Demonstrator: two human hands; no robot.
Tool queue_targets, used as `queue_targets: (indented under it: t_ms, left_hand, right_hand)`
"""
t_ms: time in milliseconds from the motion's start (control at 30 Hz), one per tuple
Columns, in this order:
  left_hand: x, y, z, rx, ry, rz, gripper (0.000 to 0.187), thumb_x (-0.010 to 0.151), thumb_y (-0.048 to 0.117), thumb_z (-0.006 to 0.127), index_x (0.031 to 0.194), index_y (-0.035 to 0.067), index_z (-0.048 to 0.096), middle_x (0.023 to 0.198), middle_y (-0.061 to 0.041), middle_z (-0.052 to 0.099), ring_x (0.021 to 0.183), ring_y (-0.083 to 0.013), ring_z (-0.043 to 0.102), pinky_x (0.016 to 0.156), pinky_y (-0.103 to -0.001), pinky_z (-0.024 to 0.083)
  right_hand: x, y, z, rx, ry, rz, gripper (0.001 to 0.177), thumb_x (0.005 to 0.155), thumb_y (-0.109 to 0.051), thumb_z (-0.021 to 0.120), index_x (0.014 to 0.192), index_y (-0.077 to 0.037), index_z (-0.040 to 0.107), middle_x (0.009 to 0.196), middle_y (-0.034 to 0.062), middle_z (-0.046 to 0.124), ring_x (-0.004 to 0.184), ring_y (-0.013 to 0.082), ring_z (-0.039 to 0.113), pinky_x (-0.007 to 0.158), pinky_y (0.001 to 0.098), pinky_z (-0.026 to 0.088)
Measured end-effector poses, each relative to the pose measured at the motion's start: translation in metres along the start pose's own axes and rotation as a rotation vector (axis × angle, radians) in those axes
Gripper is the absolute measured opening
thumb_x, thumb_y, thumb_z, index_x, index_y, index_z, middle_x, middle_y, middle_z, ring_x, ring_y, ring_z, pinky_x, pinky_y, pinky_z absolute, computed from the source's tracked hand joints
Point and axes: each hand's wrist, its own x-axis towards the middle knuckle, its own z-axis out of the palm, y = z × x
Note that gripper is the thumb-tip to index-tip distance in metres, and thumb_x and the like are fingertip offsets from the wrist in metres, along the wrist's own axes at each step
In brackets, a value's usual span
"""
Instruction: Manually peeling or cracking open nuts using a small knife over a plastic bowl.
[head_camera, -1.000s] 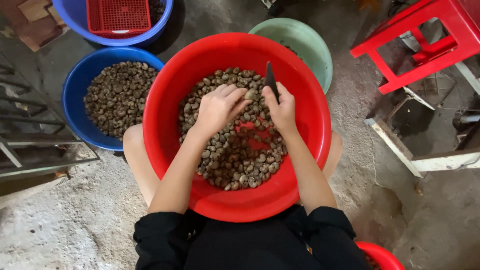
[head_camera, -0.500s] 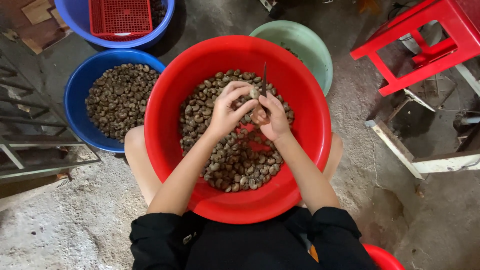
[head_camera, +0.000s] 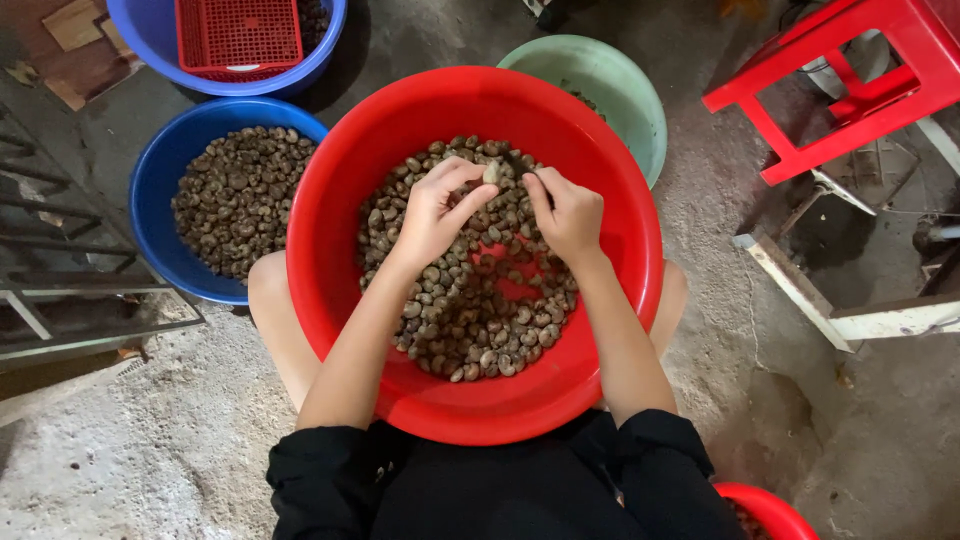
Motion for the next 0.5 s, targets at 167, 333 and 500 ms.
queue_targets:
  t_ms: [167, 333, 500]
  left_hand:
    - [-0.003, 0.007, -0.006, 0.063, -0.020, 0.041, 0.018, 0.100, 0.014, 0.075, 0.110, -0.002, 0.074, 0.096, -0.013, 0.071, 0.079, -0.0242, 0.067, 0.063, -0.031, 0.057]
    - [-0.003, 0.016, -0.001, 0.293, -0.049, 0.135, 0.019, 0.099, 0.017, 0.077, 0.107, 0.000, 0.073, 0.093, -0.011, 0.069, 0.085, -0.0295, 0.070, 0.069, -0.035, 0.059]
    - [-0.012, -0.011, 0.016, 0.581, 0.045, 0.277, 0.012, 0.095, 0.019, 0.078, 0.102, 0.012, 0.070, 0.086, 0.000, 0.067, 0.081, -0.0208, 0.070, 0.070, -0.029, 0.059]
  right_hand:
    - [-0.011, 0.014, 0.017, -0.116, 0.060, -0.119, 0.024, 0.106, -0.036, 0.065, 0.096, -0.016, 0.073, 0.060, -0.0023, 0.059, 0.052, 0.0215, 0.065, 0.054, 0.0331, 0.056]
    - [-0.010, -0.001, 0.012, 0.388, -0.016, 0.213, 0.022, 0.109, -0.022, 0.062, 0.091, -0.010, 0.067, 0.056, 0.0058, 0.059, 0.053, 0.0210, 0.063, 0.049, 0.0330, 0.048]
    - [-0.008, -0.012, 0.021, 0.605, -0.122, 0.389, 0.019, 0.094, -0.020, 0.082, 0.094, -0.009, 0.066, 0.060, 0.0055, 0.068, 0.055, 0.0081, 0.061, 0.048, 0.0210, 0.046]
